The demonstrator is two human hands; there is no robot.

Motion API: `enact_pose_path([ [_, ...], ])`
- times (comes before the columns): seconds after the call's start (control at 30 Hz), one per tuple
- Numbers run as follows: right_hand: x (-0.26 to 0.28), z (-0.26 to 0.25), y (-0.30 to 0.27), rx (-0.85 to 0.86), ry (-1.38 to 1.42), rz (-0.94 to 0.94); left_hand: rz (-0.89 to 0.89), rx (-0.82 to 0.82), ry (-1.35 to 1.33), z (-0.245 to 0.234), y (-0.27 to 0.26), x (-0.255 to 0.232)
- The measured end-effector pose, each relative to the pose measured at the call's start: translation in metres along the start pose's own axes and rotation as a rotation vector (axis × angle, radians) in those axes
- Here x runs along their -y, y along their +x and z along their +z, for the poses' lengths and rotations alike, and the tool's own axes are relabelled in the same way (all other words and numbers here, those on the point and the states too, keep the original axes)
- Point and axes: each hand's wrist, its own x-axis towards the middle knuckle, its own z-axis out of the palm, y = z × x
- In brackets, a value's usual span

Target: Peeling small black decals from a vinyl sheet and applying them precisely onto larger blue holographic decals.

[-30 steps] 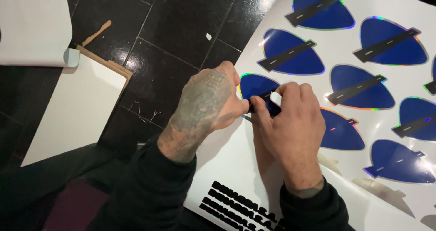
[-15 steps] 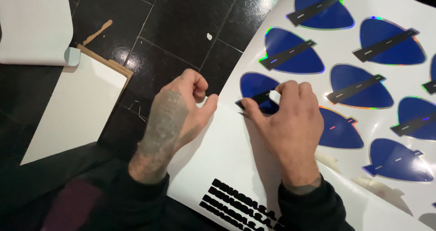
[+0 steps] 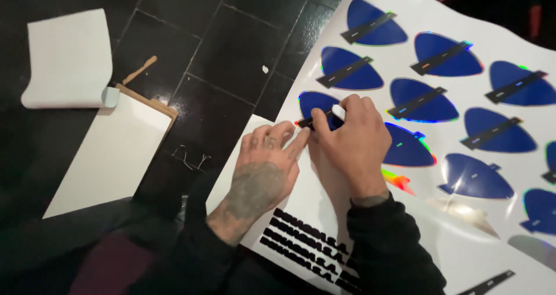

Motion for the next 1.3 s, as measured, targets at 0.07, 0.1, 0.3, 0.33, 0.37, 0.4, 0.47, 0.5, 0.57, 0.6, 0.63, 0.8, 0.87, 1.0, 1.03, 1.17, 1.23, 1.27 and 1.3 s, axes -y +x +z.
enact_pose_path([
  [0.07,0.001,-0.003,0.0,0.008,-0.021,-0.013,-0.038,0.167,0.128,-0.003,0.001,-0.006],
  [0.1,-0.003,-0.005,0.0,0.004,-0.025,-0.004,-0.029,0.172,0.123,-0.003,-0.001,-0.006],
  [0.3,-0.043,-0.075,-0.017,0.141,0.415,0.186,-0.045,0.038,0.035,-0.02,-0.031,-0.012],
  [0.33,-0.054,-0.098,-0.033,0.05,0.428,0.147,-0.059,0.001,-0.037,-0.029,-0.042,-0.018],
  [0.37,-0.066,-0.122,-0.051,-0.04,0.438,0.111,-0.074,-0.031,-0.111,-0.037,-0.052,-0.023],
  [0.4,-0.076,-0.138,-0.075,-0.056,0.425,0.123,-0.056,-0.026,-0.126,-0.04,-0.066,-0.03],
  [0.47,-0.096,-0.176,-0.128,-0.103,0.777,0.524,-0.059,-0.013,-0.151,-0.044,-0.091,-0.047],
  [0.5,-0.107,-0.187,-0.155,-0.147,0.751,0.549,-0.021,0.004,-0.187,-0.041,-0.098,-0.059],
  [0.57,-0.128,-0.208,-0.205,-0.235,0.629,0.717,0.009,0.028,-0.212,-0.032,-0.113,-0.081],
  [0.6,-0.14,-0.213,-0.225,-0.271,0.599,0.735,0.037,0.039,-0.25,-0.023,-0.112,-0.094],
  [0.63,-0.154,-0.213,-0.243,-0.298,0.644,0.798,0.067,0.063,-0.28,-0.017,-0.113,-0.107],
  [0.8,-0.158,-0.226,-0.279,-0.34,0.764,0.89,0.288,0.256,-0.413,0.016,-0.103,-0.174],
  [0.87,-0.157,-0.225,-0.278,-0.235,0.608,0.84,0.427,0.306,-0.375,0.032,-0.093,-0.196],
  [1.0,-0.155,-0.232,-0.263,-0.218,0.459,0.856,0.52,0.316,-0.358,0.051,-0.066,-0.225],
  [1.03,-0.159,-0.232,-0.262,-0.239,0.444,0.782,0.511,0.357,-0.382,0.055,-0.059,-0.232],
  [1.17,-0.17,-0.232,-0.254,-0.307,0.393,0.603,0.48,0.427,-0.394,0.08,-0.03,-0.256],
  [1.23,-0.17,-0.234,-0.247,-0.283,0.424,0.691,0.45,0.463,-0.384,0.092,-0.019,-0.267],
  [1.27,-0.17,-0.234,-0.243,-0.249,0.447,0.768,0.41,0.487,-0.38,0.099,-0.014,-0.272],
  [1.3,-0.172,-0.234,-0.241,-0.252,0.457,0.782,0.416,0.502,-0.373,0.105,-0.011,-0.275],
])
